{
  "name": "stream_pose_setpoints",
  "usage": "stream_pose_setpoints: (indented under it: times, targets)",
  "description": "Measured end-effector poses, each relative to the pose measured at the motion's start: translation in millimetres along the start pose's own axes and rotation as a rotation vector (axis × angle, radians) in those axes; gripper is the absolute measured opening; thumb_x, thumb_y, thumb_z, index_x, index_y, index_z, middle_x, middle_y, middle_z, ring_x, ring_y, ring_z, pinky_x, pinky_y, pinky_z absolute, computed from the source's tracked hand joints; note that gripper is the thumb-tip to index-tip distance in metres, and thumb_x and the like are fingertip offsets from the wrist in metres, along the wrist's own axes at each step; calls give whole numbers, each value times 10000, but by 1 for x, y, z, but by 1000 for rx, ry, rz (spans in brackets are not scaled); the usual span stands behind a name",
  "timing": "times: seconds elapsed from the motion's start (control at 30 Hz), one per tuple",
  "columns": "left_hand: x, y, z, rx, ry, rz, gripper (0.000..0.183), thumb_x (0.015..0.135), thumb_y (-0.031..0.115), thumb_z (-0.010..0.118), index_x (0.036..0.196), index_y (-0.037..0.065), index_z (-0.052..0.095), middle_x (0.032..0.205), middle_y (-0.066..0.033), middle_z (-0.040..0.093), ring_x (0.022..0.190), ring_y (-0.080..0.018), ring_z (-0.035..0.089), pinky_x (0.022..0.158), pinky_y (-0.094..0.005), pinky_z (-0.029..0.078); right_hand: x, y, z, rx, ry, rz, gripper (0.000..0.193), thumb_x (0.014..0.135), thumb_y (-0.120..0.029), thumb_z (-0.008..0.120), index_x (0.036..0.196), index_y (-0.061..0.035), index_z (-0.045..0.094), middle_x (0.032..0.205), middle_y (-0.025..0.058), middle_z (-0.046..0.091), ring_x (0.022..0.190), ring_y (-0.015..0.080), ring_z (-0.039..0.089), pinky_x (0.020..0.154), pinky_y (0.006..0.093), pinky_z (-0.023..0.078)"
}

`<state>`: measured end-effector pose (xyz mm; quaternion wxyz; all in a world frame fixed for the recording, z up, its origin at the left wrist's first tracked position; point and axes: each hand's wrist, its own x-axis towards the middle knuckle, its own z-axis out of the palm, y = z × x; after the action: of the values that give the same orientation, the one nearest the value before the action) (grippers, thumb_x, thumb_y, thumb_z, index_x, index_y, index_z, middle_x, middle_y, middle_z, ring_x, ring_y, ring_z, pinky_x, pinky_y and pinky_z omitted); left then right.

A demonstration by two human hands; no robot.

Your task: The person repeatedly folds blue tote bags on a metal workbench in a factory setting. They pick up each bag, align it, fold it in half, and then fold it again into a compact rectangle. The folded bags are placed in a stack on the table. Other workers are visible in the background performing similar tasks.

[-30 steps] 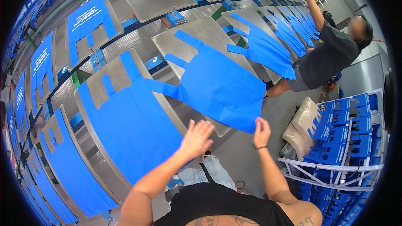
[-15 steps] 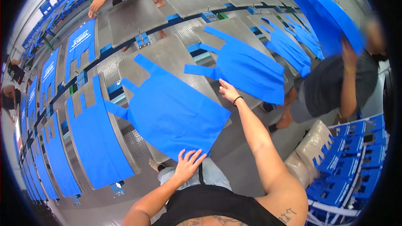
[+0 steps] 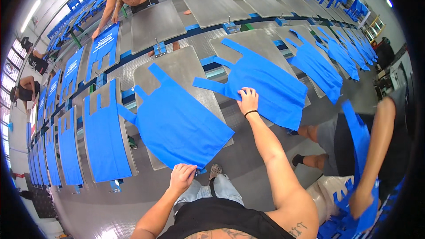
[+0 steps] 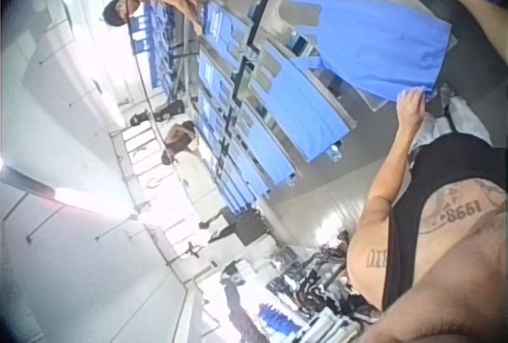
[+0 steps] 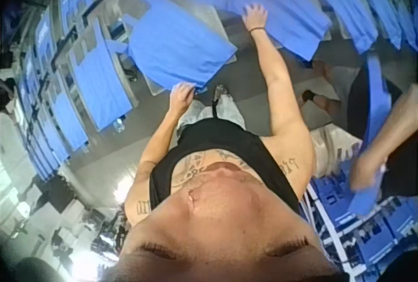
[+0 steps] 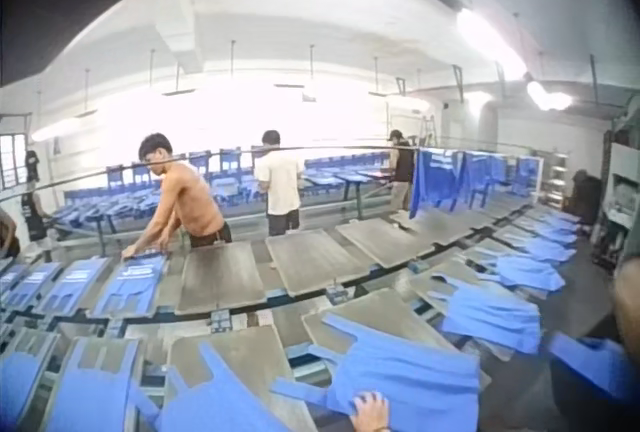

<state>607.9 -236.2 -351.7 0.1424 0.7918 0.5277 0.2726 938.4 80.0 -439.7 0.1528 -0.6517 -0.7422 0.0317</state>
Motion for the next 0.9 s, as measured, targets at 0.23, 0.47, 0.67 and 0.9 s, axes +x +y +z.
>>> stream_pose_setpoints:
  times: [0.23,0.47,0.67,0.9]
  targets:
    - [-4,-4,2,-131,133,-82,199,852,-2,771,1038,62,741,972,-82,749,891,-286,702,779,-401,556,42,188,-69,896,662,1286,311,1010,-236,677,997,74,691,999,197,727,876,337,661,829,498,535]
    - [-11,4,-23,-264,278,-392,117,911,-25,728,1015,23,745,929,-134,741,837,-290,722,765,-361,570,-134,-65,-94,432,-152,-479,923,721,-247,852,1564,-229,476,1658,155,348,1523,418,293,1230,576,271]
    - [30,-13,-90,-142,348,-284,146,877,13,782,1015,56,765,889,-113,722,776,-267,694,707,-360,552,-120,-93,-63,559,39,-344,426,724,-8,675,1105,-166,784,1201,47,726,1190,322,601,1014,456,504]
    - [160,-148,-220,180,293,-195,76,930,112,730,974,54,750,871,-165,748,752,-286,742,680,-386,568,70,-154,-118,905,-177,-319,295,869,42,582,1085,-23,772,917,138,778,764,243,759,743,366,608]
